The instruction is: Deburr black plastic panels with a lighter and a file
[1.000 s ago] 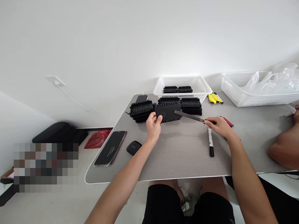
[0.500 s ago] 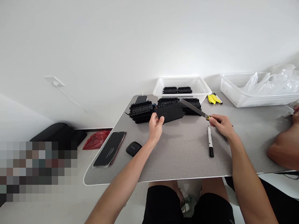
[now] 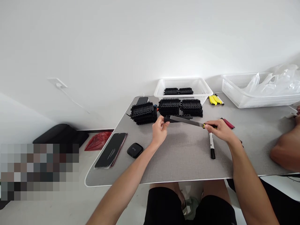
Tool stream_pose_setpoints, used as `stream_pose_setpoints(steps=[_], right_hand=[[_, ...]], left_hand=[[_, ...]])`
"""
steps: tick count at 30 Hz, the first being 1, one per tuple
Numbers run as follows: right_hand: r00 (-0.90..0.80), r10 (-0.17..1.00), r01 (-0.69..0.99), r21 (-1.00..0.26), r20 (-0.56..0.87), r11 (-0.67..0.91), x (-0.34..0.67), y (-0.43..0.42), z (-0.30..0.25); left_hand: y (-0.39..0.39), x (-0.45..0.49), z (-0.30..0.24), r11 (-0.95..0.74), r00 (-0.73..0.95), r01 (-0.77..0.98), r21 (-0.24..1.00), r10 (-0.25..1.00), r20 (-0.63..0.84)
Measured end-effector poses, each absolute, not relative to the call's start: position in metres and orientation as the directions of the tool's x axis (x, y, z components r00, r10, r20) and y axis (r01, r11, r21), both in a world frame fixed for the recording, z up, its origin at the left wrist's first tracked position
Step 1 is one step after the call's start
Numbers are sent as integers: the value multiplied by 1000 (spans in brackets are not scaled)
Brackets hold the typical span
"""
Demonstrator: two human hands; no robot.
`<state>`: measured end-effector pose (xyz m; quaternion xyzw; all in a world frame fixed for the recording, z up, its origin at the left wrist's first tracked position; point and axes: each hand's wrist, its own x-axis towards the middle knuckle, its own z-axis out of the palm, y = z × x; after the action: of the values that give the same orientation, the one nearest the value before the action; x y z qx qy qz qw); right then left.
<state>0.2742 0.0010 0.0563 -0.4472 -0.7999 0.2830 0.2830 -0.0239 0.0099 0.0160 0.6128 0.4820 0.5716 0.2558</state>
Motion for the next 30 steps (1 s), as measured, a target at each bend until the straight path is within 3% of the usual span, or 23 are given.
stream_pose_setpoints(steps=[7,14,21,30], right_hand=[[-425,889,632,-647,171,427,278,1,57],[-439,886,652,-625,151,429,281,3,55],[-482,872,651,-630,87,423,277,2,56],[-506,860,599,-691,65,405,278,1,58]], left_hand=[[11,-27,18,-424,-103,318,848,873,476],[18,-33,12,-466,33,258,846,880,474],[14,-27,12,-531,28,311,788,834,551],[7,-20,19,-459,-98,286,841,859,502]])
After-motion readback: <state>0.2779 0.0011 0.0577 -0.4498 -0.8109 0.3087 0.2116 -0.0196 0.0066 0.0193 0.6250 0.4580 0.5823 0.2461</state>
